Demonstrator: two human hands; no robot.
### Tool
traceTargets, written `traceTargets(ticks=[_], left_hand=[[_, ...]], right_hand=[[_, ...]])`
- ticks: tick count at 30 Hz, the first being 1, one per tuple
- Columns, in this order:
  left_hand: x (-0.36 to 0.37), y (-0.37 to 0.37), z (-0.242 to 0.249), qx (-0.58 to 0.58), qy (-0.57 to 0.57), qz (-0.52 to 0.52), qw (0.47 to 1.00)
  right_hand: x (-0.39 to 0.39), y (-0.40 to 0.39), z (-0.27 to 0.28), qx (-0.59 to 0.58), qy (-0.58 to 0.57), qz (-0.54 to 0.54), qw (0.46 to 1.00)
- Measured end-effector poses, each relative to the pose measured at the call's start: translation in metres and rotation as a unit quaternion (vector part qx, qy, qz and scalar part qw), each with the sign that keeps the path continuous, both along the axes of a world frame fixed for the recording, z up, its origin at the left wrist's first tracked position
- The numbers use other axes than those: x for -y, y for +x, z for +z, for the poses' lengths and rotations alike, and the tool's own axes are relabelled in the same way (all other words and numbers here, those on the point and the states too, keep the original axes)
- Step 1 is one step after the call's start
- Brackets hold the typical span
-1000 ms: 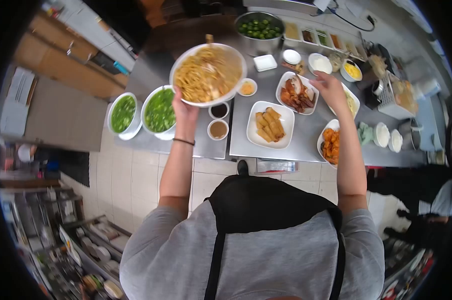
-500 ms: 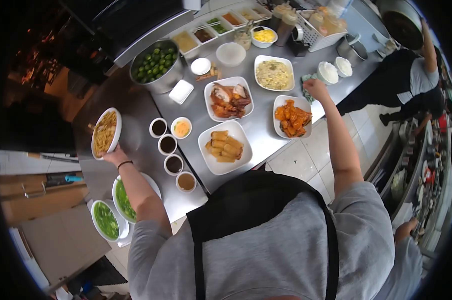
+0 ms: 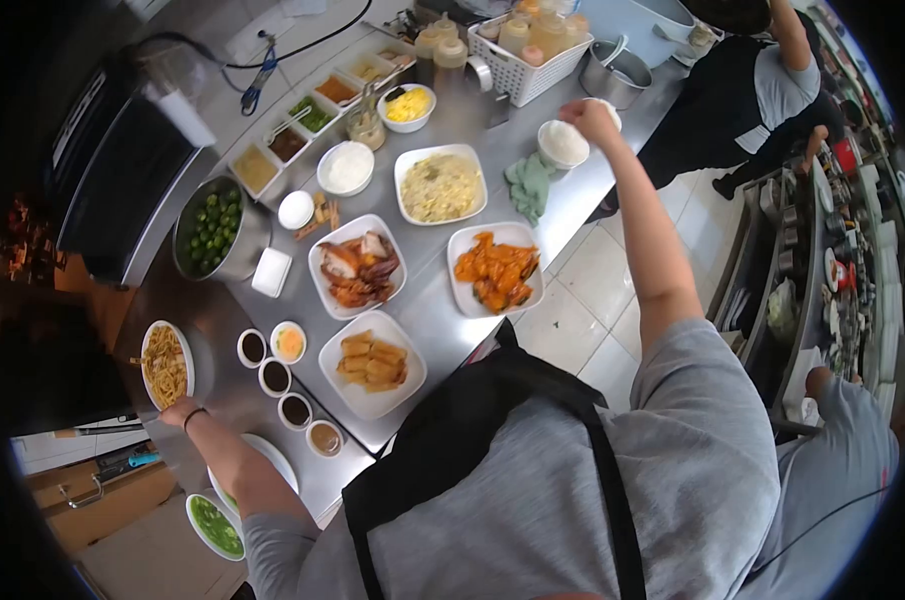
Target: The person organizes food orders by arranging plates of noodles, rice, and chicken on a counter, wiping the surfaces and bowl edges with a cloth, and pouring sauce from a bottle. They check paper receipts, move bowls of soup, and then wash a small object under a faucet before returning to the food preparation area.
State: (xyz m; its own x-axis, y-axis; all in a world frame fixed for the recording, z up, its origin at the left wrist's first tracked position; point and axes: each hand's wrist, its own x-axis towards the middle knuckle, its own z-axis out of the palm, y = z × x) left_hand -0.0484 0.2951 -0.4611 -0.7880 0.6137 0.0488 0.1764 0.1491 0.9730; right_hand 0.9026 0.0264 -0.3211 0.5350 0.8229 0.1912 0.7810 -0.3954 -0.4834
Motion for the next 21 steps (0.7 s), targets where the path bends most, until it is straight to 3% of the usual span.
traceTargets(ticks=[1,3,5,7,10,11,13,14,15,16,17,18,19,20,21], left_hand=[[0.004,-0.006,0.000,-0.037,0.045,-0.013,0.998],[0.044,0.071,0.057,0.096,0.148,0.028,0.984],[0.091,0.164,0.103,0.163,0.191,-0.003,0.968],[0.134,0.268,0.130,0.180,0.165,-0.095,0.965],[0.193,0.410,0.115,0.076,0.061,-0.328,0.940],[0.207,0.452,0.105,0.055,0.030,-0.395,0.917],[0.235,0.538,0.118,0.030,-0.066,-0.485,0.871],[0.236,0.553,0.111,-0.066,-0.075,-0.493,0.864],[0.237,0.563,0.099,-0.163,-0.086,-0.498,0.847],[0.234,0.569,0.090,-0.183,-0.093,-0.493,0.845],[0.233,0.574,0.090,-0.186,-0.096,-0.492,0.845],[0.231,0.580,0.090,-0.167,-0.127,-0.470,0.857],[0.229,0.583,0.088,-0.148,-0.159,-0.447,0.868],[0.224,0.578,0.077,-0.118,-0.186,-0.452,0.864],[0.222,0.582,0.072,-0.119,-0.189,-0.448,0.866]], right_hand=[[0.004,0.024,0.011,0.039,0.033,-0.023,0.998],[0.006,0.090,0.021,0.039,0.044,-0.129,0.990],[0.003,0.139,0.030,0.039,0.024,-0.247,0.968],[-0.014,0.192,0.012,0.014,-0.001,-0.318,0.948],[-0.050,0.227,-0.007,-0.067,-0.026,-0.342,0.937],[-0.060,0.224,-0.003,-0.087,-0.035,-0.319,0.943],[-0.105,0.296,-0.064,-0.019,-0.127,-0.239,0.962],[-0.106,0.301,-0.053,-0.021,-0.129,-0.233,0.964],[-0.102,0.298,-0.029,-0.064,-0.216,-0.190,0.956],[-0.098,0.295,-0.012,-0.106,-0.300,-0.146,0.937],[-0.097,0.311,-0.009,-0.094,-0.271,-0.160,0.944],[-0.086,0.309,0.023,-0.053,-0.334,-0.102,0.936],[-0.082,0.334,0.019,-0.054,-0.282,-0.091,0.954],[-0.065,0.322,0.050,0.011,-0.307,-0.065,0.949],[-0.059,0.349,0.044,0.095,-0.348,-0.010,0.933]])
